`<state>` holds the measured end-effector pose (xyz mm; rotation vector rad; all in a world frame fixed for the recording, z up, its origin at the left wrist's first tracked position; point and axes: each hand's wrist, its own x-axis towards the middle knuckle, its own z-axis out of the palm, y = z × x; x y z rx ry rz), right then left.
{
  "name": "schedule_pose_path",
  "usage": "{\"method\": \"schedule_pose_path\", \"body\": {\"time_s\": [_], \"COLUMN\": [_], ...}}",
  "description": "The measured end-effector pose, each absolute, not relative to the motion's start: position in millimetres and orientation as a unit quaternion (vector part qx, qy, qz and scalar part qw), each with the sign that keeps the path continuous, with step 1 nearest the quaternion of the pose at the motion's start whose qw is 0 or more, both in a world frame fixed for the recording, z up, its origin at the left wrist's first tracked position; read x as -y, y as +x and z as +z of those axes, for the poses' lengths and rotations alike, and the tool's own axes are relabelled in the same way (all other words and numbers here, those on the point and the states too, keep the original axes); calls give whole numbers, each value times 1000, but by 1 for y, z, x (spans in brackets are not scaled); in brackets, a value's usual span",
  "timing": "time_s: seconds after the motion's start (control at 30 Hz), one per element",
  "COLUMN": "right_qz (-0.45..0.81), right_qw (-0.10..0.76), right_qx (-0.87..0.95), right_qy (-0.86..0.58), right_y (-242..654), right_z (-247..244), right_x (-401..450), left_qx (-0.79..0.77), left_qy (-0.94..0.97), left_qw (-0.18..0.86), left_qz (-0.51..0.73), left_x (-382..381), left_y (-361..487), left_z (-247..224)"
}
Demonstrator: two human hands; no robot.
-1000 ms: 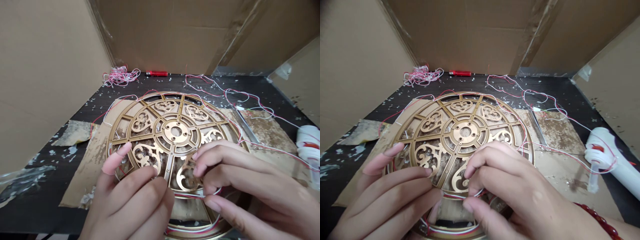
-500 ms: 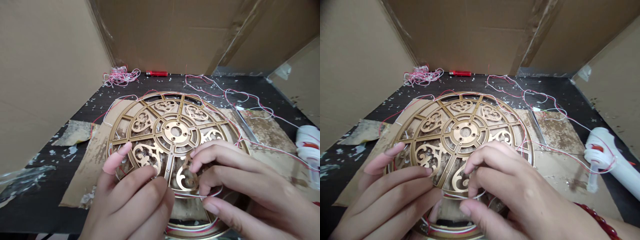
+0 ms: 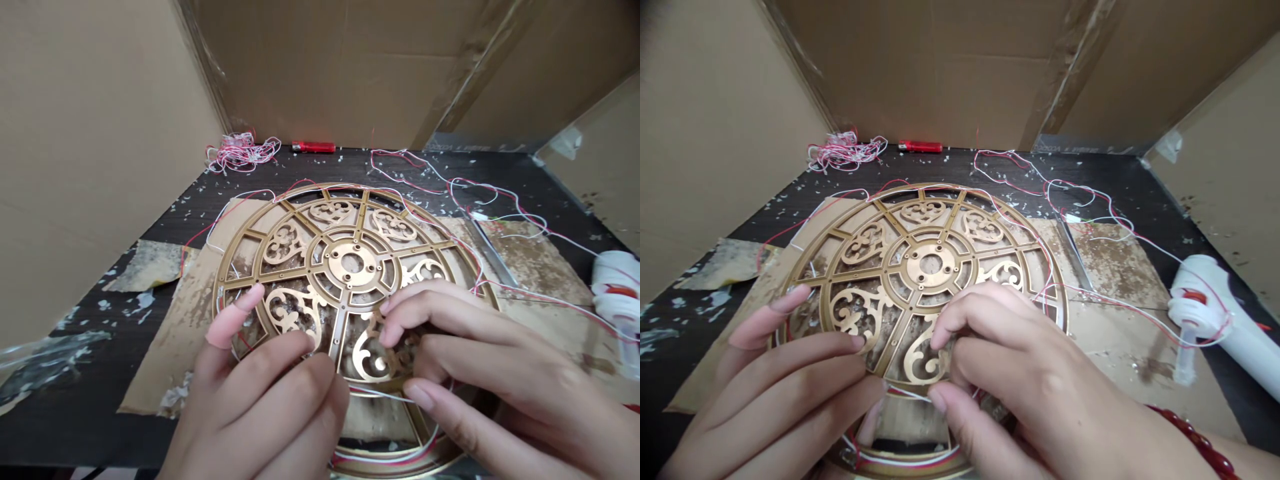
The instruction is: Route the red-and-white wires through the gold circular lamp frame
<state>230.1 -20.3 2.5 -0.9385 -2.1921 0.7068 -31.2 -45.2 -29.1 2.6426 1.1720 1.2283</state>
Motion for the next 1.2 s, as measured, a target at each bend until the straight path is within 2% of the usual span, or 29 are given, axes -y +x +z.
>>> {"method": "schedule_pose_path", "body": {"time_s": [0.17,0.3,0.53,0.8,1.0,1.2], "right_qz": [260,237,210,186,191,189], "right_qw": [332,307,290,278,287,295], "right_qx": [833,827,828,871,836,832], "right_qy": [-359,-408,-431,-361,-428,-431], "right_y": [229,226,224,227,222,220], "right_z": [3,4,7,11,6,1], "right_x": [21,22,19,15,16,12], "left_qx": [-376,-367,-319,-347,-393,-333], "left_qy": [839,843,888,868,827,874], "left_qw": [-6,-14,-25,-31,-6,-35], "left_qz": [393,393,330,353,401,352], "left_x": [42,42,44,40,44,41], "left_y": [-29,-32,-38,-35,-26,-31], "left_z": [-28,-28,-25,-24,-26,-27]}}
